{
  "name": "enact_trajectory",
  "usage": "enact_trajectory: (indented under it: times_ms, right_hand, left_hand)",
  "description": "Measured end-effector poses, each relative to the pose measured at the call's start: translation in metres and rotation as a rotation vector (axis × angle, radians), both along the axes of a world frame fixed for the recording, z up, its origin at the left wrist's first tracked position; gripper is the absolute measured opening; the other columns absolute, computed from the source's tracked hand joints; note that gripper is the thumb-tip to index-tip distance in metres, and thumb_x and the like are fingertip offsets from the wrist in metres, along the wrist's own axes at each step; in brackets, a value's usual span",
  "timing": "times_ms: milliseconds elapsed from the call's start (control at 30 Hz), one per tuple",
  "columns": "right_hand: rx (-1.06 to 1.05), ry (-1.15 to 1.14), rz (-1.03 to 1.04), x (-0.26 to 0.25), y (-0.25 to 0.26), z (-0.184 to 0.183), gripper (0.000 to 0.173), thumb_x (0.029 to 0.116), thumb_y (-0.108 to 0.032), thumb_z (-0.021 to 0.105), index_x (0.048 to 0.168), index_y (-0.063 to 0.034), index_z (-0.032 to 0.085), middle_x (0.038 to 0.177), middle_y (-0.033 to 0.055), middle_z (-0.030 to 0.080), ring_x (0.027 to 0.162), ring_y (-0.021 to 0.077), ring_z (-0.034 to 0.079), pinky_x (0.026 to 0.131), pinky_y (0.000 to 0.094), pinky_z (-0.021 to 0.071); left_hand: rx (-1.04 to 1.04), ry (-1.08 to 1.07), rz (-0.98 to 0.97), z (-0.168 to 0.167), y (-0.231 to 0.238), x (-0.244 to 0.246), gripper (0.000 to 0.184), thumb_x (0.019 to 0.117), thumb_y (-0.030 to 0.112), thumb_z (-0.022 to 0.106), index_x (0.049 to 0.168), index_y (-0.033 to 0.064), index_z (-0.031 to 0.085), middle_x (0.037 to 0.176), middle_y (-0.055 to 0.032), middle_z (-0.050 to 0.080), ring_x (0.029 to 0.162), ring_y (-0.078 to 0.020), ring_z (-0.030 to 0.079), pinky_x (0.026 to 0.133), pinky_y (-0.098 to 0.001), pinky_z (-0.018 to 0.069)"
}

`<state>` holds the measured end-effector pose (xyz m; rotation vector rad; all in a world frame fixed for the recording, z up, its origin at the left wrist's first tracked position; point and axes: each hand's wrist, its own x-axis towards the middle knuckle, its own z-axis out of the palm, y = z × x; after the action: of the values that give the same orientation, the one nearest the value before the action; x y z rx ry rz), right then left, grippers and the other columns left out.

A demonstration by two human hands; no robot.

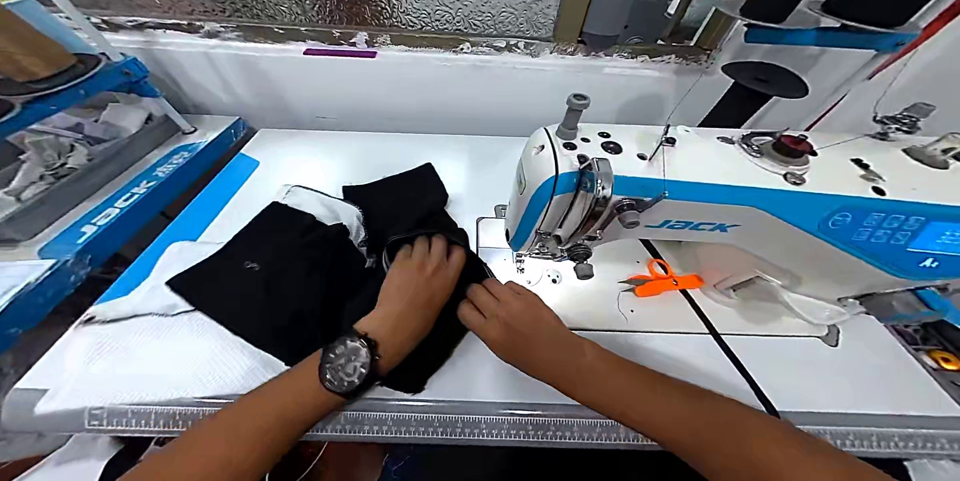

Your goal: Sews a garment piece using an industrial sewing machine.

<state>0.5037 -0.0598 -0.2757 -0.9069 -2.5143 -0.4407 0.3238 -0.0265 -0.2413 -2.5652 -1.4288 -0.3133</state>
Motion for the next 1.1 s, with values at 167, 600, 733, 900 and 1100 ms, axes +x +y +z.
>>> enact_trajectory:
  times_ms: [167,600,733,900,1100]
  right_hand:
    - [-0.121,0.035,0.074,0.022,0.003,-0.006,0.016,0.0988,-0.004,0.055,0.100,-0.0089,0.071,0.111,0.0068,0.072,0.114,0.0250,0.067,0.099,0.0460,0.0546]
    - [-0.211,0.066,0.356,0.073,-0.001,-0.007,0.021,0.1055,-0.006,0.045,0.106,-0.0089,0.066,0.130,0.0089,0.069,0.131,0.0277,0.060,0.108,0.0428,0.0502]
    - [-0.199,0.108,0.282,0.072,0.003,-0.011,0.020,0.1035,-0.002,0.047,0.103,-0.0076,0.066,0.126,0.0089,0.071,0.126,0.0256,0.064,0.103,0.0385,0.0541]
    - [-0.222,0.087,0.261,0.072,0.011,-0.012,0.019,0.1028,-0.002,0.047,0.103,-0.0100,0.064,0.129,0.0038,0.069,0.125,0.0196,0.064,0.100,0.0325,0.0553]
    - [-0.221,0.073,0.190,0.068,0.013,-0.013,0.030,0.1023,-0.005,0.049,0.126,-0.0105,0.067,0.135,0.0032,0.066,0.122,0.0185,0.064,0.100,0.0304,0.0533]
  left_hand:
    - [-0.061,-0.104,-0.232,-0.012,0.022,-0.008,0.054,0.0814,-0.009,0.071,0.131,0.0131,0.066,0.119,-0.0196,0.066,0.099,-0.0405,0.069,0.073,-0.0562,0.0592]
    - [0.109,-0.143,-0.230,-0.041,-0.001,0.007,0.022,0.0951,0.011,0.052,0.109,0.0050,0.069,0.101,-0.0119,0.072,0.094,-0.0305,0.072,0.076,-0.0467,0.0613]
    - [0.151,0.017,0.030,-0.027,-0.008,0.001,0.039,0.0855,-0.002,0.056,0.121,0.0081,0.070,0.100,-0.0161,0.071,0.074,-0.0358,0.070,0.050,-0.0493,0.0542]
    - [0.205,0.145,0.166,-0.016,-0.013,0.002,0.014,0.0822,-0.010,0.064,0.094,-0.0042,0.068,0.087,-0.0207,0.065,0.070,-0.0368,0.068,0.052,-0.0471,0.0536]
    - [0.156,-0.001,-0.018,-0.037,-0.038,0.003,0.025,0.0942,0.005,0.054,0.110,-0.0028,0.071,0.109,-0.0200,0.070,0.092,-0.0351,0.071,0.069,-0.0449,0.0610]
